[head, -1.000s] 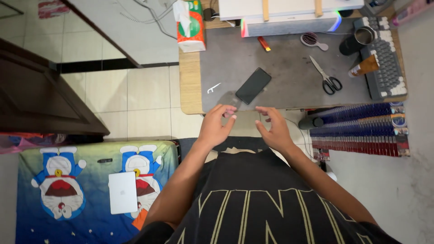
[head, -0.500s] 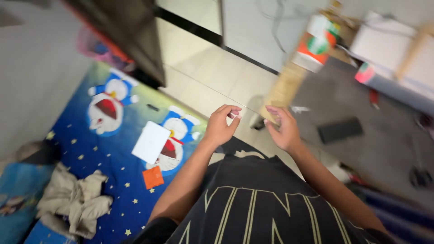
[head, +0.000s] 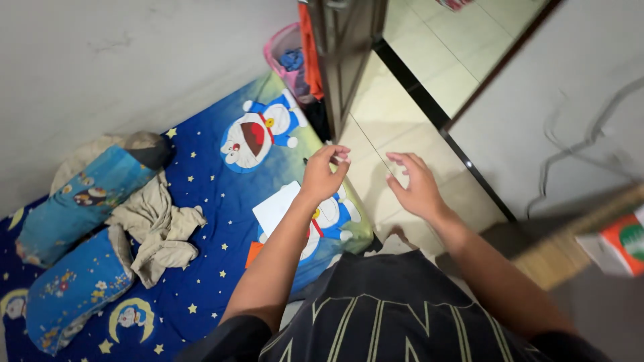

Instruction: The person organizes various electronic devices, chargers, and cables around a home office desk, including unplugging a laptop and winding up charging cords.

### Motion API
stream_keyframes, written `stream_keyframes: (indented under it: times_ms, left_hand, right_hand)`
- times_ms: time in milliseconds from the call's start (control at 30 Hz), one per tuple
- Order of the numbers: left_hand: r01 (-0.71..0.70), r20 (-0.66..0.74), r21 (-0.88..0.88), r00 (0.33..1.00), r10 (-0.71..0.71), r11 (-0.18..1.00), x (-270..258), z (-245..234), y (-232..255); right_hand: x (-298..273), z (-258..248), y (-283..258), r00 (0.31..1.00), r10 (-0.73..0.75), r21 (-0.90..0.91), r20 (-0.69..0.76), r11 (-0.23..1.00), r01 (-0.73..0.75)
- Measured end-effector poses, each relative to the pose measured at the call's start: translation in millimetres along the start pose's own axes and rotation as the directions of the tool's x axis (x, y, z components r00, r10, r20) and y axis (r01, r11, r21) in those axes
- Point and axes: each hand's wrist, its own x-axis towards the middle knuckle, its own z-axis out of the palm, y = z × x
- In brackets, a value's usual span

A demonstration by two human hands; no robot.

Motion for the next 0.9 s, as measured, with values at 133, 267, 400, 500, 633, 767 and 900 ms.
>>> stream_keyframes:
  times_ms: [133, 267, 400, 500, 633, 767, 900]
  left_hand:
    - [0.064, -0.095, 0.013, 0.993, -0.063, 0.998, 87, -9, -25]
    - [-0.127, -0.266, 0.244, 0.945, 0.192, 0.961, 208, -3, -74]
    - [0.055, -0.347, 0.237, 0.937, 0.031, 0.970, 325, 1, -94]
    - [0.069, -0.442, 0.286, 0.895, 0.068, 0.956, 388, 10, -123]
    - [0.123, -0.512, 0.252, 0.859, 0.025, 0.960, 410, 23, -136]
    - [0.209, -0.547, 0.228, 0.835, -0.052, 0.951, 398, 33, -95]
    - [0.097, -0.518, 0.217, 0.855, 0.030, 0.971, 386, 60, -86]
  right_hand:
    - [110, 10, 15, 0.985, -0.165, 0.019, 0.051, 0.986, 0.165]
    - [220, 15, 28, 0.953, -0.272, 0.000, 0.130, 0.961, 0.275]
    - [306, 15, 48, 0.931, -0.303, 0.034, 0.205, 0.953, 0.302]
    - [352, 6, 67, 0.924, -0.286, 0.030, 0.255, 0.957, 0.288]
    - [391, -4, 95, 0.916, -0.252, 0.062, 0.311, 0.967, 0.245]
    - [407, -7, 114, 0.926, -0.237, 0.091, 0.293, 0.971, 0.220]
    - [413, -11, 126, 0.934, -0.278, 0.143, 0.227, 0.958, 0.250]
